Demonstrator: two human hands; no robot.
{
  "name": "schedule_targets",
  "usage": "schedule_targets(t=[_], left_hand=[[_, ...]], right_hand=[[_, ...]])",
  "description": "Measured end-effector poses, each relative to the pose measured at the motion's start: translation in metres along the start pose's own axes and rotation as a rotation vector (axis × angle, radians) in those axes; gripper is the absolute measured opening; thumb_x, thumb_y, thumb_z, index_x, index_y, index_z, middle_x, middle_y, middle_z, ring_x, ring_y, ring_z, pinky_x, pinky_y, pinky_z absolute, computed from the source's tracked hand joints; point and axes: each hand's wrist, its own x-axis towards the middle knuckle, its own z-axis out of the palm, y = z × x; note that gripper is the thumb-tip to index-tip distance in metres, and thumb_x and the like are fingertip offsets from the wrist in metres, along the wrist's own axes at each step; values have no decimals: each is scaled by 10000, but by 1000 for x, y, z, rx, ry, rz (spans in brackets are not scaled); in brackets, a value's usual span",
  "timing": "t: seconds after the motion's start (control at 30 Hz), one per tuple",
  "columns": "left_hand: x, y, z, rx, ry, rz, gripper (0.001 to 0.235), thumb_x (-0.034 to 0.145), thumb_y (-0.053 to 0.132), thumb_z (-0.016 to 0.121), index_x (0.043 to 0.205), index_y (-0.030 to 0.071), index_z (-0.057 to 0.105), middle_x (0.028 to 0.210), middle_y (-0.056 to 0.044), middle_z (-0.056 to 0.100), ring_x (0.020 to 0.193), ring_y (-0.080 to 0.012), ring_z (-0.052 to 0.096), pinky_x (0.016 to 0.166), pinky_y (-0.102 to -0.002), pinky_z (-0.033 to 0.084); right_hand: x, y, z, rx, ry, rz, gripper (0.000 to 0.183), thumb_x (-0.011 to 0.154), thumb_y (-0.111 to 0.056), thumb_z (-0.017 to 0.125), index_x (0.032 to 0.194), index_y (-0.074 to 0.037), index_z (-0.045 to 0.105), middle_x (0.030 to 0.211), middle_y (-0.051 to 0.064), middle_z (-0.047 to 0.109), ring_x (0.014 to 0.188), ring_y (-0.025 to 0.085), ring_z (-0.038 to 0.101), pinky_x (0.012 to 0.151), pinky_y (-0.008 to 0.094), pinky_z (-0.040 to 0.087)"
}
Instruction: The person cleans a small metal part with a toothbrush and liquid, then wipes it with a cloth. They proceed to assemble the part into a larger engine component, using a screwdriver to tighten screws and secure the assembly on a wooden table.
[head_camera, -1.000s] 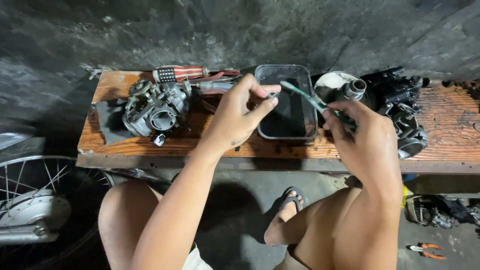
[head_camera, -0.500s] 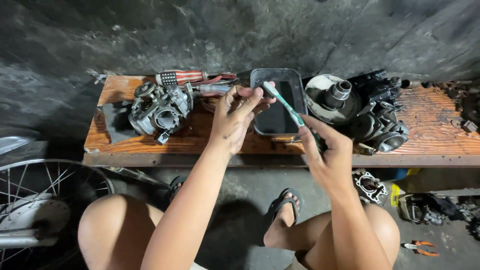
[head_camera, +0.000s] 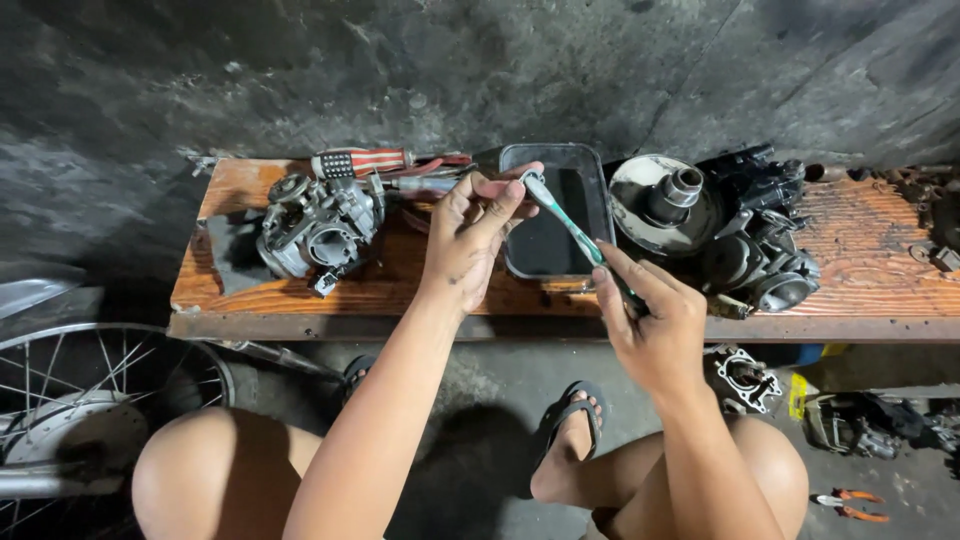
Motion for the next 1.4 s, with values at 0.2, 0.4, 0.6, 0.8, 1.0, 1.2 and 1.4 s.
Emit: schedule_targets(t=[0.2,0.4,0.6,0.8,1.0,1.2,1.4], left_hand=[[-1,-1,2,-8,-56,-21,246,931,132,772,888,45,546,1099,-234,743,858,-239,756,838,-354,638],[2,1,-9,69,-83,29,238,942,139,760,910,42,545,1154,-273,728,903,-269,761,842,-338,630],[6,14,-12,172,-219,49,207,911,66,791,955,20,594,1181,-263,721,932,-235,755,857,-326,623],[9,13,-19,342,-327,47,542,793,1,884,1293,43,680,1263,-125,722,1092,-136,712,991,-310,601],[6,12,-16,299,-279,45,424,791,-35,867,1190,-37,724,1225,-171,723,1035,-155,704,895,-314,623],[8,4,-16,267,-214,73,458,819,-54,848,1249,-53,690,1176,-186,746,1009,-179,742,900,-315,643],[10,2,-19,328,-239,66,597,800,-16,875,1349,16,644,1207,-199,743,1016,-189,754,879,-317,650]], right_hand=[[7,9,-22,-22,-46,59,182,927,-155,758,1093,-117,822,721,170,663,629,402,665,514,407,470],[19,18,-39,-136,-18,31,149,942,-88,794,1086,-108,828,874,171,674,715,400,661,598,417,491],[25,9,-30,-297,-136,134,106,902,-191,826,1006,-214,834,860,39,708,673,308,679,573,396,535],[37,-7,-22,-415,-352,216,202,847,-211,808,1028,-122,825,952,141,737,779,459,698,644,596,579],[31,11,-24,-333,-250,216,137,976,-248,738,1096,-195,778,909,69,724,881,392,710,678,503,577],[25,5,-26,-42,-183,321,227,1058,-229,665,1212,-64,690,836,179,724,725,340,673,657,445,517],[16,10,-11,-54,-109,103,180,1014,-89,698,1179,-63,766,956,171,762,908,429,728,721,457,591]])
